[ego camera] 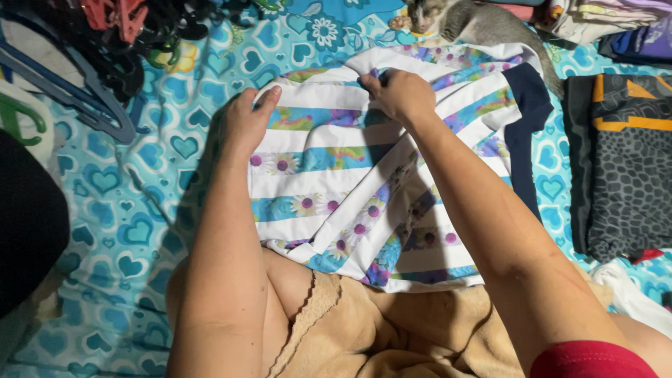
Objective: The person folds a black and teal garment and then folds a light-colored patterned shirt by smoothing them on the bed, folding the sleeves and sides inward, and completing the folds into compact rectangles.
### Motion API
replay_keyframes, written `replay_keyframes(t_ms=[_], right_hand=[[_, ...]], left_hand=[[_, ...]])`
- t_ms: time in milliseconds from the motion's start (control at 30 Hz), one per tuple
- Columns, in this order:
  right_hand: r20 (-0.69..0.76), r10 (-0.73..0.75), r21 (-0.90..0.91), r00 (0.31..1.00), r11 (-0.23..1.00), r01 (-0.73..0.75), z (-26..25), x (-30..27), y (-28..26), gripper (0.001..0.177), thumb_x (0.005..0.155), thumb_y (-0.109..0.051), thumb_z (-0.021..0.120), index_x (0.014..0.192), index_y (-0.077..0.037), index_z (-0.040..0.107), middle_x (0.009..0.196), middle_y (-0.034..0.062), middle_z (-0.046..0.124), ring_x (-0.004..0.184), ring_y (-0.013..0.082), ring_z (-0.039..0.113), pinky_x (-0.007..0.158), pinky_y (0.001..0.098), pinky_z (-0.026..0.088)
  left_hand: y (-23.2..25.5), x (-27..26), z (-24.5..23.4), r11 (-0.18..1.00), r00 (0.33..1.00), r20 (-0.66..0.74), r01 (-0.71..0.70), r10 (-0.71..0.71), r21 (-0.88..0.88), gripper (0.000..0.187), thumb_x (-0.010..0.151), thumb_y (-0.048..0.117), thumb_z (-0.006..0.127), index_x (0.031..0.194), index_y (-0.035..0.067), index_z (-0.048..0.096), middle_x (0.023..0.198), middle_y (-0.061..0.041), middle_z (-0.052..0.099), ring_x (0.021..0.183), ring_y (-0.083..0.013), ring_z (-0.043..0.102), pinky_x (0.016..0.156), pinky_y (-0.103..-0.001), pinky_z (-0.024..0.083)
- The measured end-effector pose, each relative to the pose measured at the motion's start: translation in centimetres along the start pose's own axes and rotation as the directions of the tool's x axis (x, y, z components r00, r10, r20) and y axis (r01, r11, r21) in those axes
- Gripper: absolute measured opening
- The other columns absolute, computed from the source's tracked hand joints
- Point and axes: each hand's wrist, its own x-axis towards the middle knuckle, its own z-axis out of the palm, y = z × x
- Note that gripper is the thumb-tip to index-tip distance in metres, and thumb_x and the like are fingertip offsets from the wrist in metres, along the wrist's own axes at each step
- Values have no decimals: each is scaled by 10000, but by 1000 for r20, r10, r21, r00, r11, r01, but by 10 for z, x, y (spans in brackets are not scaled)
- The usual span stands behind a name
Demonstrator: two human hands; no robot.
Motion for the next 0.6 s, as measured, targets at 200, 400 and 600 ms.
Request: replay_keyframes(t_ms=[200, 400, 600], right_hand=[[129, 20, 159, 991, 986, -41, 18, 28, 24, 724, 943, -722, 487, 970, -58, 775, 995, 244, 740, 1004, 397, 714, 909, 458, 528], [61, 30, 585, 998, 809, -60, 63, 47, 44, 640, 962, -631, 525, 1147, -44, 701, 1054, 160, 763, 978, 285, 714, 890, 389, 519], [74, 64, 691, 995, 716, -98, 52, 36, 35, 302, 916, -319, 744, 900, -51, 604, 793, 86, 671, 701, 179, 620, 673, 378, 551]], left_hand=[[-23, 15, 21, 983, 992, 101, -60, 78, -171, 611, 1059, 598, 449, 1265, 73, 683, 1212, -225, 691, 1144, -405, 630, 946, -451, 477], [-23, 7, 26, 912, 980, 159, -45, 119, -408, 418, 1064, 389, 566, 1271, 39, 659, 1193, -126, 713, 1091, -221, 645, 940, -338, 479], [-27, 15, 26, 890, 962, -140, -269, 233, -367, 230, 1101, 160, 607, 1248, -17, 601, 1132, -168, 683, 1034, -235, 633, 924, -355, 499]])
